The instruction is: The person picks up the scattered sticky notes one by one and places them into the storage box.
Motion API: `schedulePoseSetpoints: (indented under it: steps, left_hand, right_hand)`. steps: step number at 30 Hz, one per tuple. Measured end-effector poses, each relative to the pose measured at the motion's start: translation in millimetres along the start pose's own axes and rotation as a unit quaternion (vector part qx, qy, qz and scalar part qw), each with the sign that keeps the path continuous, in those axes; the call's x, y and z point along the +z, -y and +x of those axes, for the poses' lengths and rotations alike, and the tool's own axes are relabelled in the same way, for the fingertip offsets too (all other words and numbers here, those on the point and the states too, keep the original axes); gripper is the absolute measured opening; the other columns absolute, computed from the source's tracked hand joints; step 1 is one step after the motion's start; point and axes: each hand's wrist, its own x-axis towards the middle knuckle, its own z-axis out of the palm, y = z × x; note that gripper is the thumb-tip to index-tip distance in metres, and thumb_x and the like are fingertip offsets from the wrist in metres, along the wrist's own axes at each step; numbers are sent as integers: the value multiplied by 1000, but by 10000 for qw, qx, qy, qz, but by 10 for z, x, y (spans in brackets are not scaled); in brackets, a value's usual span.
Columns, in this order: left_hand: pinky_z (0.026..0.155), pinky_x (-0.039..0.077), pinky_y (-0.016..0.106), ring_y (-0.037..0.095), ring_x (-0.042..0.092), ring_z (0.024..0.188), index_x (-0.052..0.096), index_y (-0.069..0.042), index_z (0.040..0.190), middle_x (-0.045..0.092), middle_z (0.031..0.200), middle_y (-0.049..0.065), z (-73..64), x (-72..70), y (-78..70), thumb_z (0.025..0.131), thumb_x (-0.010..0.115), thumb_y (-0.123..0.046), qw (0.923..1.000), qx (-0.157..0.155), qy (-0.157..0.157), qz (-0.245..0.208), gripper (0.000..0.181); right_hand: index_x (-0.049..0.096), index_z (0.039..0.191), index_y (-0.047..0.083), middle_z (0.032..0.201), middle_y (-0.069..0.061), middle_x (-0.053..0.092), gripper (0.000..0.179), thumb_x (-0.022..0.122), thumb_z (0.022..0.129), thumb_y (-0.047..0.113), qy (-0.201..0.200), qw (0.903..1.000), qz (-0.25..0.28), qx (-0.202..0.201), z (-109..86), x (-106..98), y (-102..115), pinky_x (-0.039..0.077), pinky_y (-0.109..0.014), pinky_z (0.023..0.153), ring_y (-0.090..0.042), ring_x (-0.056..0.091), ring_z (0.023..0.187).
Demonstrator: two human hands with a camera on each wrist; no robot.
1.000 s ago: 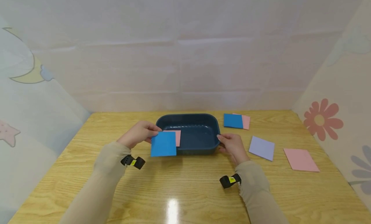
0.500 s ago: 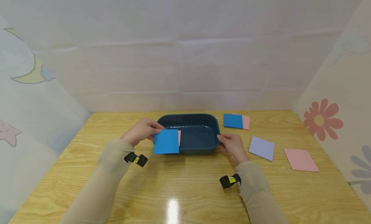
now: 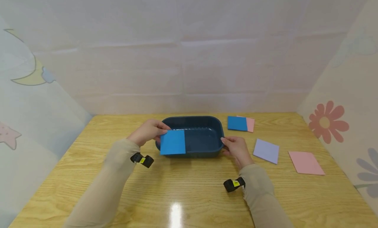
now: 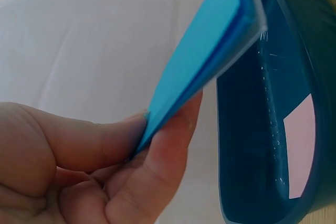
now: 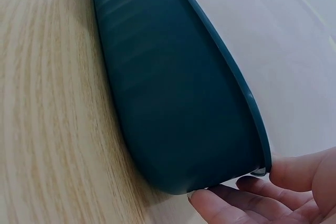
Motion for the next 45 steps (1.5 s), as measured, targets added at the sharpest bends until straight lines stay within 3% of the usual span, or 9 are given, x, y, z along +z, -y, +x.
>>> schedulePoseSetpoints:
  steps: [12,30,39,45]
  left_hand:
    - [81,55,36,26,65,92,62,5,124,57,127,18,88,38,4,101,49,-3,9999,91,10,-111,28]
    - [82,55,37,29,65,96,62,4,124,58,126,19,164,98,-45,101,50,-4,9997,-5,-118,-213,28]
    - [80,56,38,29,65,97,61,6,125,56,130,19,223,163,-45,100,50,-2,9993,151,-108,-336,28]
    - [78,57,36,27,66,92,63,4,123,58,127,18,246,189,-55,100,50,-3,9990,84,-179,-401,27]
  right_hand:
    - [43,137,-14,98,-5,64,49,52,102,18,24,10000,80,7,4,-1,-12,57,-28,73,-4,63,75]
    - [44,137,-13,105,-9,63,48,52,102,19,8,10000,17,-39,3,-13,-27,56,-28,75,-3,63,77]
    - [44,136,-13,105,-10,63,47,51,102,18,-13,10000,30,-23,-4,-12,-20,56,-28,74,-4,63,76]
    - [42,138,-14,114,-18,62,49,51,102,19,6,10000,-76,-31,-15,3,-14,57,-30,75,-4,63,77]
